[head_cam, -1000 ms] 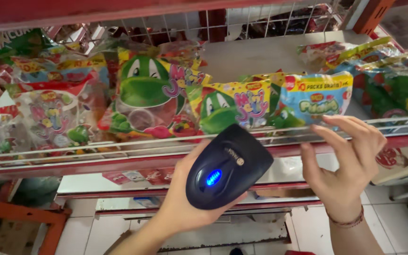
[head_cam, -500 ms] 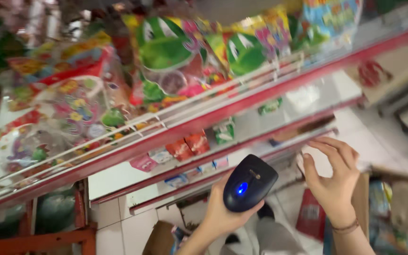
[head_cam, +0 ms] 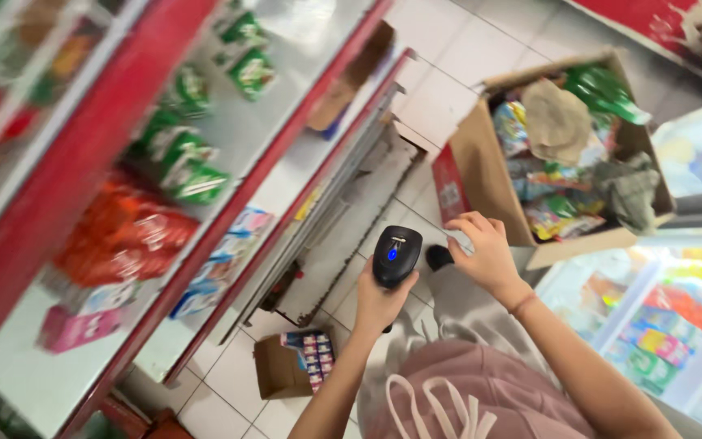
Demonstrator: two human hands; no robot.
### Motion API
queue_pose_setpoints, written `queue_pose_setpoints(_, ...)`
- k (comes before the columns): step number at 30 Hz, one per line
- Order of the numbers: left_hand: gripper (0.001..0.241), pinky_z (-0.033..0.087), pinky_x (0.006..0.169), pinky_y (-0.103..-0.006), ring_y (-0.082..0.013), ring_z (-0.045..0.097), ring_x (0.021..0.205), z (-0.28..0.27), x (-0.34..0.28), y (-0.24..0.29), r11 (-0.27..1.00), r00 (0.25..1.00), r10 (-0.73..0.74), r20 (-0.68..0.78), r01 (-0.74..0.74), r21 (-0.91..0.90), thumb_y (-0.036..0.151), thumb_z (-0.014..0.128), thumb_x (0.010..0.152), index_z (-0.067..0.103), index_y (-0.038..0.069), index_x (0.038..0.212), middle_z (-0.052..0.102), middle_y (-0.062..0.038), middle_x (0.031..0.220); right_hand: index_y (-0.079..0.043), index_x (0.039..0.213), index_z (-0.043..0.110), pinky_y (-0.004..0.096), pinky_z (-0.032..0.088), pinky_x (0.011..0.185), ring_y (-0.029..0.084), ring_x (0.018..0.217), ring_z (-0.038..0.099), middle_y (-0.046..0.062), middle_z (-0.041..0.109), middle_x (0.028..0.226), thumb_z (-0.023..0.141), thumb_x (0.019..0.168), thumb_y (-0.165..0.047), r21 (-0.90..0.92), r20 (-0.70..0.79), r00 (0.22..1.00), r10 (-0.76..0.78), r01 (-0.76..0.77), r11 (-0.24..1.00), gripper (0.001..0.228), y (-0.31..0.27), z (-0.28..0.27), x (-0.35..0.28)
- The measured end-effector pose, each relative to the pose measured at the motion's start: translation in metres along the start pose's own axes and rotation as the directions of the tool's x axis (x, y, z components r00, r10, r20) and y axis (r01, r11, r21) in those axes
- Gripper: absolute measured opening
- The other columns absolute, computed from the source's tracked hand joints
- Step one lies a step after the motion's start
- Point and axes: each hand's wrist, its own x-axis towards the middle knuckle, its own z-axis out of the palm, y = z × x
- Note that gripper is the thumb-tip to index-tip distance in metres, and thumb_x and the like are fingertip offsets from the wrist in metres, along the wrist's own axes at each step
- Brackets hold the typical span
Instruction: The person repeatedly picks snack packages from a cardboard box, scans them with a handheld barcode scanner, and places them on a refrigerated display shelf. The person handles multiple snack packages one at a time and arranges them on the shelf.
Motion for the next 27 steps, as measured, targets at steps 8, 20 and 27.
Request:
queue_pose_setpoints(8, 0.041, 0.056, 0.077, -0.0366, -0.0267, 0.073, 0.083, 0.123, 0.028, -0.051, 0.980, 0.988, -0.110, 0.105, 0.090, 0.175, 0.021, 0.089, 0.072, 0.067, -0.001, 0.100, 0.075, -0.016, 0.092, -0.016, 0.113, 0.069, 0.047, 0.047, 0.088, 0.030, 0.103, 0.062, 0.006, 0.065, 0.111, 0.067, 0.086, -0.013, -0.301, 0.111, 0.965, 0.237, -0.195, 0.934, 0.026, 0.214, -0.007, -0.017)
queue_pose_setpoints(20, 0.041, 0.056, 0.079, -0.0416, -0.0362, 0.072, 0.091, 0.231, 0.089, -0.068, 0.981, 0.993, -0.026, 0.115, 0.003, 0.196, 0.019, 0.088, 0.072, 0.067, 0.001, 0.102, 0.073, -0.019, 0.096, -0.010, 0.109, 0.064, 0.049, 0.044, 0.097, 0.036, 0.118, 0.053, 0.013, 0.054, 0.122, 0.079, 0.078, -0.013, -0.263, -0.089, 0.988, 0.123, -0.142, 0.954, 0.034, 0.330, -0.046, 0.009)
queue_pose_setpoints(27, 0.036, 0.055, 0.080, -0.0430, -0.0377, 0.071, 0.091, 0.251, 0.084, -0.066, 0.982, 0.992, 0.024, 0.121, -0.046, 0.182, 0.016, 0.086, 0.075, 0.068, 0.000, 0.102, 0.072, -0.020, 0.098, -0.013, 0.102, 0.070, 0.049, 0.041, 0.100, 0.036, 0.120, 0.054, 0.011, 0.057, 0.119, 0.081, 0.070, -0.011, -0.284, -0.010, 0.998, -0.063, 0.058, 0.957, 0.034, 0.348, -0.047, 0.037)
